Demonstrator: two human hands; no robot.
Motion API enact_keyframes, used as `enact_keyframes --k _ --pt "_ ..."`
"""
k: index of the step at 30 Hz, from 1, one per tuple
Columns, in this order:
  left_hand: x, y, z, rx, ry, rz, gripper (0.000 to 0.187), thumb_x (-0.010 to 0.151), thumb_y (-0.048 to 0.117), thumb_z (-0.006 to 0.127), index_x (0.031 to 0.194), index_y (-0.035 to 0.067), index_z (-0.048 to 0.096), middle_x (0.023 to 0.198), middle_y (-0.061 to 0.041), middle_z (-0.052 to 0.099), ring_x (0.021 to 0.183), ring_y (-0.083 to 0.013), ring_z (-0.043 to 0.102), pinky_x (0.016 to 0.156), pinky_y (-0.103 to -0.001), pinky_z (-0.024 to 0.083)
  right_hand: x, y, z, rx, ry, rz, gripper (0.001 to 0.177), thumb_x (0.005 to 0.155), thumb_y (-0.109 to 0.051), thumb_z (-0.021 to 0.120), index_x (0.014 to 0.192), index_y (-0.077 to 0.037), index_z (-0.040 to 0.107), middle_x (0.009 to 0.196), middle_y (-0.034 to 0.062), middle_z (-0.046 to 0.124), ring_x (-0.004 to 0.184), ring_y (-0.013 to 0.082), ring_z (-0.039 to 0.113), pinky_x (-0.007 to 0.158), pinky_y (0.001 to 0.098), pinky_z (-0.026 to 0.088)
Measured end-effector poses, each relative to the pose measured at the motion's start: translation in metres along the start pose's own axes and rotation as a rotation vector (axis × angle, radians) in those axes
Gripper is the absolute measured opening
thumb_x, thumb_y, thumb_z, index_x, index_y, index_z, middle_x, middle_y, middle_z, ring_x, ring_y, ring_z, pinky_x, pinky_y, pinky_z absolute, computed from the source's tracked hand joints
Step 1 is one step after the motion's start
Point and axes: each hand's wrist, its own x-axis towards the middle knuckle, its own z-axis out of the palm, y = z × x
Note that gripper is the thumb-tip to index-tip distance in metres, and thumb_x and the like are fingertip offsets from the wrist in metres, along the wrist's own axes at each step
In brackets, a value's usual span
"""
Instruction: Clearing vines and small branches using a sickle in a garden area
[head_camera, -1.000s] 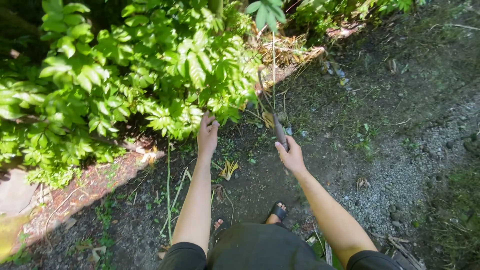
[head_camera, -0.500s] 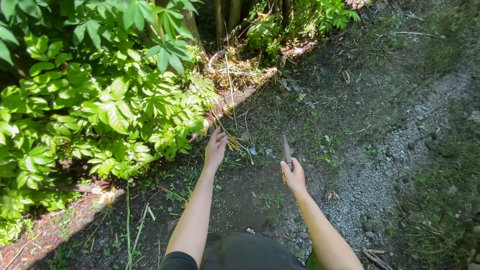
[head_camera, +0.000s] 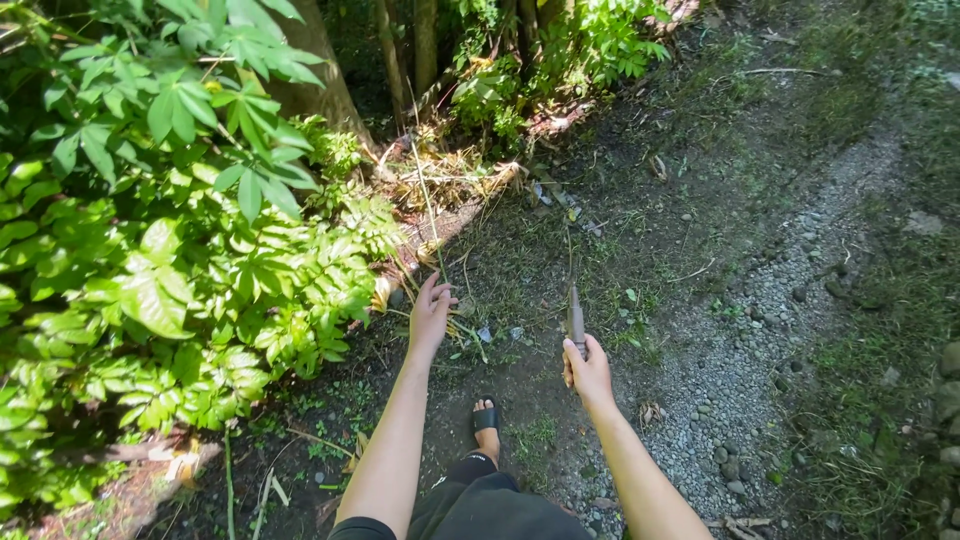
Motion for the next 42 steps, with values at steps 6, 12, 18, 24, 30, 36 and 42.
enact_keyframes --k 6,12,18,24,30,36,42 --pt "0.060 0.027 0.031 -0.015 -0.036 -0.008 0.057 0.110 0.013 0.049 0.163 -0.001 0.034 0.149 -0.026 0.057 0.132 -0.0360 0.064 0.111 -0.048 0.053 0.063 -0.031 0.001 -0.065 0.022 -0.027 0.021 0.103 -0.010 0.062 0.119 0.004 0.062 0.064 0.0096 0.053 0.032 0.0169 0.050 0.027 0.0308 0.041" --pt "0.170 0.018 0.047 -0.087 -0.036 0.049 0.057 0.109 0.007 0.045 0.163 -0.006 0.030 0.147 -0.032 0.056 0.129 -0.0380 0.065 0.110 -0.049 0.053 0.154 -0.063 0.021 -0.064 0.007 -0.050 0.023 0.102 -0.011 0.065 0.120 0.003 0.063 0.063 0.0093 0.052 0.032 0.0160 0.049 0.026 0.0303 0.041" --pt "0.254 0.032 0.077 -0.105 -0.026 0.127 0.052 0.112 0.012 0.048 0.160 -0.006 0.036 0.141 -0.029 0.061 0.120 -0.0323 0.070 0.104 -0.042 0.056 0.204 -0.111 0.045 -0.099 0.006 -0.116 0.027 0.098 -0.006 0.068 0.122 0.005 0.061 0.060 0.0090 0.051 0.032 0.0167 0.050 0.027 0.0293 0.040" --pt "0.283 0.047 0.101 -0.066 -0.148 0.149 0.053 0.112 0.013 0.049 0.160 -0.005 0.036 0.141 -0.029 0.060 0.122 -0.0325 0.069 0.107 -0.044 0.054 0.217 -0.122 0.045 -0.178 0.132 -0.104 0.027 0.093 -0.006 0.073 0.117 0.001 0.062 0.058 0.0125 0.058 0.032 0.0197 0.054 0.027 0.0310 0.042" --pt "0.311 0.019 0.126 -0.080 -0.168 0.164 0.053 0.111 0.012 0.051 0.158 -0.007 0.036 0.138 -0.032 0.062 0.119 -0.0377 0.070 0.106 -0.047 0.055 0.246 -0.114 0.015 -0.139 0.153 -0.091 0.020 0.093 -0.007 0.073 0.111 0.002 0.069 0.058 0.0117 0.060 0.033 0.0177 0.056 0.028 0.0291 0.042" --pt "0.332 0.019 0.150 -0.023 -0.124 0.090 0.051 0.111 0.014 0.052 0.158 -0.002 0.041 0.137 -0.027 0.064 0.117 -0.0317 0.072 0.104 -0.044 0.057 0.281 -0.114 -0.007 -0.027 0.123 -0.056 0.028 0.091 -0.005 0.075 0.115 0.007 0.066 0.060 0.0126 0.059 0.034 0.0161 0.054 0.029 0.0295 0.043" --pt "0.349 0.051 0.213 0.069 -0.049 0.089 0.050 0.112 0.019 0.051 0.158 0.000 0.043 0.137 -0.023 0.065 0.116 -0.0265 0.073 0.104 -0.043 0.057 0.336 -0.130 -0.062 -0.026 -0.025 -0.024 0.030 0.088 0.000 0.075 0.116 0.009 0.065 0.064 0.0150 0.063 0.033 0.0158 0.055 0.030 0.0290 0.043"
